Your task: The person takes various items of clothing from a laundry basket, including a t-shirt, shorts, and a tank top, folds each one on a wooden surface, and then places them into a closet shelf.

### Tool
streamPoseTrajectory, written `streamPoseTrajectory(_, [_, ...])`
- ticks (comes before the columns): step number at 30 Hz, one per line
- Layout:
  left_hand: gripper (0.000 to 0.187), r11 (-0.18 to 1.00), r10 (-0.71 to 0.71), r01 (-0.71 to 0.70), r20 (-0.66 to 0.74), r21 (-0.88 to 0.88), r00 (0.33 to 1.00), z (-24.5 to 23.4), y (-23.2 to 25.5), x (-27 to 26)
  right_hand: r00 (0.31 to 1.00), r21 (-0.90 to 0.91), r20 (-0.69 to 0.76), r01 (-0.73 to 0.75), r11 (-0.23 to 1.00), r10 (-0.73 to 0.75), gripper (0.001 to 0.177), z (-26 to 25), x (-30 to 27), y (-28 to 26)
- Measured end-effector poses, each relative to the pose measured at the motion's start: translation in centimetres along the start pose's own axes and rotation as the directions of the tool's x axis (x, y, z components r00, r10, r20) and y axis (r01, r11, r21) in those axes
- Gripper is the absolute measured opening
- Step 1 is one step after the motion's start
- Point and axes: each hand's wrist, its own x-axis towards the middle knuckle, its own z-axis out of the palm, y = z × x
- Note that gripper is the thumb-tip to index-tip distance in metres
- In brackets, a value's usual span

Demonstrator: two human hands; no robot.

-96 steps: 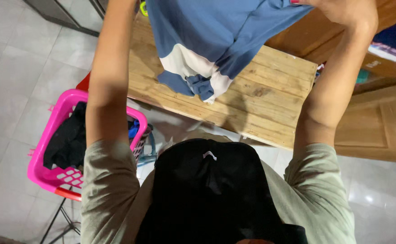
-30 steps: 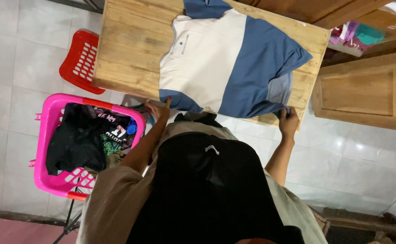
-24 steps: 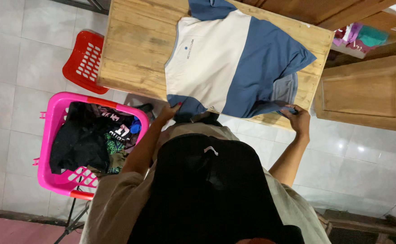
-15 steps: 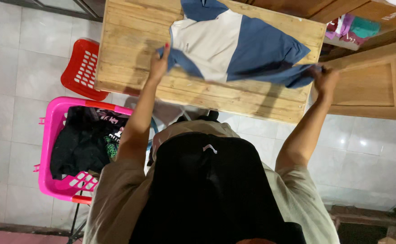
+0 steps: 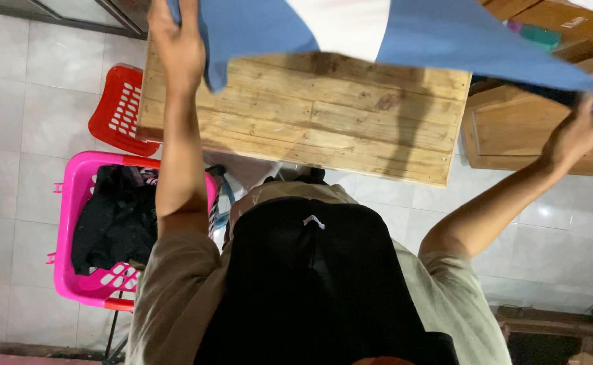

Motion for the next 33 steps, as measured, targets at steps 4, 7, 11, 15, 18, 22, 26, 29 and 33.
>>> streamPoseTrajectory(4, [0.038,0.864,-0.495,0.477,0.097,0.159,0.864,-3.6,1.8,-8.8,0.927,0.061,0.097,-0.369,0.927,0.363,0.019,1.2,-7.2,1.7])
streamPoseTrajectory(7, [0.036,0.765,-0.623,0.594,0.05,0.25,0.781,-4.0,0.4,-15.7,0.845,-0.14,0.141,-0.499,0.855,0.516,0.02,1.5,-13.0,6.0])
streamPoseTrajectory(11, [0.046,0.67,-0.733,0.675,0.131,0.309,0.667,-6.0,-4.6,-25.0,0.766,-0.374,0.238,-0.495,0.784,0.597,0.028,2.8,-19.1,9.5])
streamPoseTrajectory(15, [0.052,0.476,-0.876,0.857,0.194,0.195,0.442,-8.1,-8.9,-34.0,0.73,-0.58,0.286,-0.384,0.718,0.621,0.035,4.9,-23.2,9.8])
streamPoseTrajectory(18, [0.05,0.168,-0.962,0.901,0.265,0.4,0.062,-10.2,-10.1,-37.5,0.77,-0.659,0.285,-0.275,0.7,0.571,0.029,5.0,-24.6,9.5])
streamPoseTrajectory(22, [0.058,0.214,-0.955,0.762,0.296,0.611,0.032,-11.7,-8.5,-38.7,0.714,-0.592,0.215,-0.447,0.671,0.666,0.026,3.4,-25.6,9.6])
streamPoseTrajectory(26, [0.059,0.3,-0.94,0.766,0.314,0.568,0.135,-11.7,-5.9,-35.3,0.628,-0.733,0.191,-0.419,0.535,0.754,0.03,1.3,-23.4,9.0])
streamPoseTrajectory(29, [0.063,0.147,-0.924,0.833,0.375,0.533,-0.077,-11.3,-5.1,-31.2,0.636,-0.67,0.21,-0.46,0.583,0.743,0.035,1.3,-20.5,9.6])
streamPoseTrajectory(33, [0.069,-0.158,-0.721,0.986,0.688,-0.051,-0.08,-8.4,-11.3,-27.3,0.576,-0.229,0.397,-0.691,0.685,0.714,0.032,3.7,-15.9,13.4])
